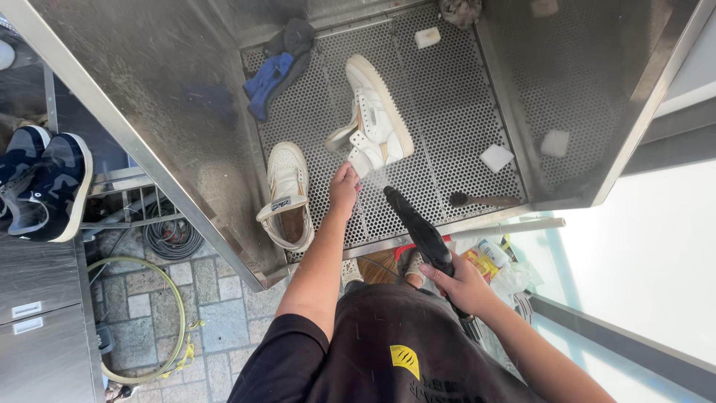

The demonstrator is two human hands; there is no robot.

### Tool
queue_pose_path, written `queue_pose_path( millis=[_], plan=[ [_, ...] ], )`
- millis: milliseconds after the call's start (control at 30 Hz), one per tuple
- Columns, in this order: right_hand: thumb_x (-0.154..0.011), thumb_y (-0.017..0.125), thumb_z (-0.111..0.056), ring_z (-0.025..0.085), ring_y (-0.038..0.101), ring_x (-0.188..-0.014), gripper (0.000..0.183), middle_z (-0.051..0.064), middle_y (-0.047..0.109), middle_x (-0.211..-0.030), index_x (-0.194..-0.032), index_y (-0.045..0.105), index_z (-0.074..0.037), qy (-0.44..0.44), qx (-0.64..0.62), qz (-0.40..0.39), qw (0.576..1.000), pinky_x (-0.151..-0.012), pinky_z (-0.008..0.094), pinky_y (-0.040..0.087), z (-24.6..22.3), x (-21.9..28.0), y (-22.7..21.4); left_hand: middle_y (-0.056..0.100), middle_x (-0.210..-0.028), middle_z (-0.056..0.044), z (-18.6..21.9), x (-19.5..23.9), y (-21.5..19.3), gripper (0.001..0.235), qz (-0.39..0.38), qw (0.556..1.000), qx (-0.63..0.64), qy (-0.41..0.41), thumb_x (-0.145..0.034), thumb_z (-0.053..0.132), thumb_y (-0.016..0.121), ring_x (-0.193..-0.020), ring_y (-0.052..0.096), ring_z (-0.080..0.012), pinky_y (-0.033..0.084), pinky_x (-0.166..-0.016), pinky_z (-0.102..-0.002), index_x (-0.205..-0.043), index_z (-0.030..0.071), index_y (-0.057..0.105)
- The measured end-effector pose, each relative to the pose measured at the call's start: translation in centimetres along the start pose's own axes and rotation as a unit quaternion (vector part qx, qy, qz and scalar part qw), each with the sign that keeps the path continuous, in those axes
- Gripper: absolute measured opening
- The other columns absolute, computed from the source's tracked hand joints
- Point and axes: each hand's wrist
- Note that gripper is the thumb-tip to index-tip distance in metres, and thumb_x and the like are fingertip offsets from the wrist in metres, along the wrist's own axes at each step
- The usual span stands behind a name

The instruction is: The person rinses a white sponge under a faucet, then moves to a metal grate where they wipe a white sneaker with the sponge. They use a handheld pressure washer to spray the sneaker, repeatedly wiping and rinsing the shoe and sponge. The person also briefly handles a pair of white slides before returning to the sneaker.

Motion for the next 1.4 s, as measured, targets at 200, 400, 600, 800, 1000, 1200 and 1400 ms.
queue_pose_path(
  millis=[200, 400, 600, 800, 1000, 1200, 1400],
  plan=[
    [-0.085, 0.072, -0.051, 0.011, 0.056, -0.053, 0.046, 0.001, 0.058, -0.057, -0.086, 0.065, -0.006, -0.001, -0.008, 0.001, 1.0, -0.053, 0.03, 0.045, 0.0, -0.1, 0.0, 0.063, -0.138, -0.006, -0.8, -0.5, -0.3, 0.04, 0.017, 1.0, -0.01, -0.025, -0.109, 0.028, 0.047, -0.123, 0.065, -0.0203, 0.055, -0.083, -0.03, -0.145, 0.012, 0.053],
    [-0.086, 0.073, -0.05, 0.011, 0.057, -0.055, 0.045, 0.0, 0.059, -0.059, -0.083, 0.064, -0.006, -0.008, -0.013, 0.001, 1.0, -0.054, 0.029, 0.046, 0.7, -0.8, 0.2, 0.062, -0.137, -0.002, -1.2, -0.7, -0.3, 0.042, 0.01, 1.0, 0.001, -0.013, -0.106, 0.029, 0.048, -0.121, 0.064, -0.0172, 0.055, -0.08, -0.03, -0.146, 0.015, 0.051],
    [-0.087, 0.073, -0.046, 0.013, 0.064, -0.064, 0.043, 0.0, 0.067, -0.067, -0.085, 0.07, -0.004, 0.012, -0.009, -0.01, 1.0, -0.063, 0.03, 0.052, 3.3, -3.2, -1.2, 0.069, -0.128, -0.014, 1.7, -0.4, -0.1, 0.047, 0.004, 0.998, -0.044, -0.042, -0.104, 0.031, 0.056, -0.109, 0.066, -0.0223, 0.05, -0.079, -0.031, -0.146, 0.009, 0.053],
    [-0.084, 0.072, -0.038, 0.014, 0.064, -0.073, 0.031, 0.002, 0.068, -0.076, -0.092, 0.068, -0.008, -0.02, -0.136, 0.027, 0.99, -0.069, 0.032, 0.052, 3.4, -4.8, -5.8, 0.072, -0.126, -0.011, 6.1, -3.5, 2.9, 0.046, -0.063, 0.987, -0.086, 0.124, -0.096, 0.026, 0.074, -0.114, 0.067, -0.021, 0.052, -0.096, -0.034, -0.133, 0.002, 0.062],
    [-0.089, 0.071, -0.038, 0.016, 0.059, -0.064, 0.038, 0.005, 0.062, -0.068, -0.076, 0.062, -0.003, -0.029, -0.124, 0.018, 0.992, -0.064, 0.033, 0.048, 2.6, -4.0, -8.1, 0.073, -0.118, -0.014, 6.4, -4.7, 3.8, 0.047, 0.019, 0.968, -0.237, 0.082, -0.092, 0.023, 0.074, -0.105, 0.071, -0.0243, 0.055, -0.091, -0.037, -0.132, 0.002, 0.061],
    [-0.093, 0.07, -0.039, 0.015, 0.055, -0.06, 0.045, 0.005, 0.059, -0.064, -0.072, 0.06, -0.001, 0.002, -0.123, -0.01, 0.992, -0.062, 0.032, 0.046, 3.1, -3.4, -6.9, 0.069, -0.121, -0.016, 5.7, -3.8, 3.4, 0.052, 0.046, 0.963, -0.253, 0.081, -0.091, 0.024, 0.076, -0.108, 0.07, -0.0266, 0.055, -0.092, -0.038, -0.135, 0.003, 0.056],
    [-0.084, 0.075, -0.034, 0.012, 0.055, -0.058, 0.028, 0.0, 0.059, -0.063, -0.087, 0.066, -0.008, -0.031, -0.09, -0.007, 0.995, -0.057, 0.031, 0.045, 1.3, -1.5, -6.7, 0.071, -0.128, -0.019, 10.1, 0.2, 2.7, 0.052, 0.102, 0.883, -0.458, 0.022, -0.099, 0.027, 0.067, -0.119, 0.068, -0.0348, 0.053, -0.1, -0.045, -0.147, 0.012, 0.053]
  ],
)
Point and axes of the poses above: each hand's wrist, its own x-axis away from the middle knuckle, its own y-axis out of the palm, z = x × y
